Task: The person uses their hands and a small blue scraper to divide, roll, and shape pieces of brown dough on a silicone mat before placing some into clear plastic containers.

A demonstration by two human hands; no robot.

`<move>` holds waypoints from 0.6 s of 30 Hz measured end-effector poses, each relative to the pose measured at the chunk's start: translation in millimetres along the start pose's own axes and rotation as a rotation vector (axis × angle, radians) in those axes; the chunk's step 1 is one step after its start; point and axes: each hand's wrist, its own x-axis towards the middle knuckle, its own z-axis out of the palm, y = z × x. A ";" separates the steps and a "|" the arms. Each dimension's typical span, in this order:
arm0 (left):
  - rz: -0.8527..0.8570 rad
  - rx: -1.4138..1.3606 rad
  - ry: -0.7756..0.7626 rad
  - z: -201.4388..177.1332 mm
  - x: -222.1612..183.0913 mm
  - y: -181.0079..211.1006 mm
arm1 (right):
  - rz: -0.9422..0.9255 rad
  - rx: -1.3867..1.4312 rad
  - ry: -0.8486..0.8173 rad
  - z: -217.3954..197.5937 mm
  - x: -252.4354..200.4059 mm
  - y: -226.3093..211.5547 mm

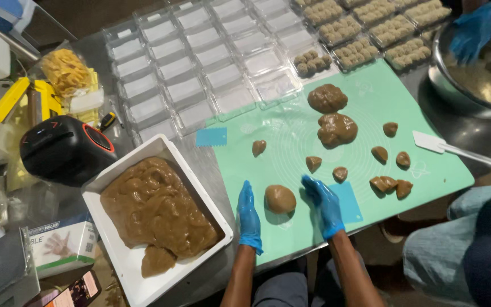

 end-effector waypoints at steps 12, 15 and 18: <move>-0.020 -0.182 0.005 -24.6 -1.2 -21.9 | 0.017 0.056 0.007 -7.3 -6.2 10.7; -0.098 -0.156 -0.056 11.7 -24.1 -27.2 | 0.002 0.001 -0.002 14.9 -22.0 44.5; -0.128 -0.125 -0.014 30.8 -17.9 -22.8 | -0.112 -0.196 -0.103 34.8 5.6 31.1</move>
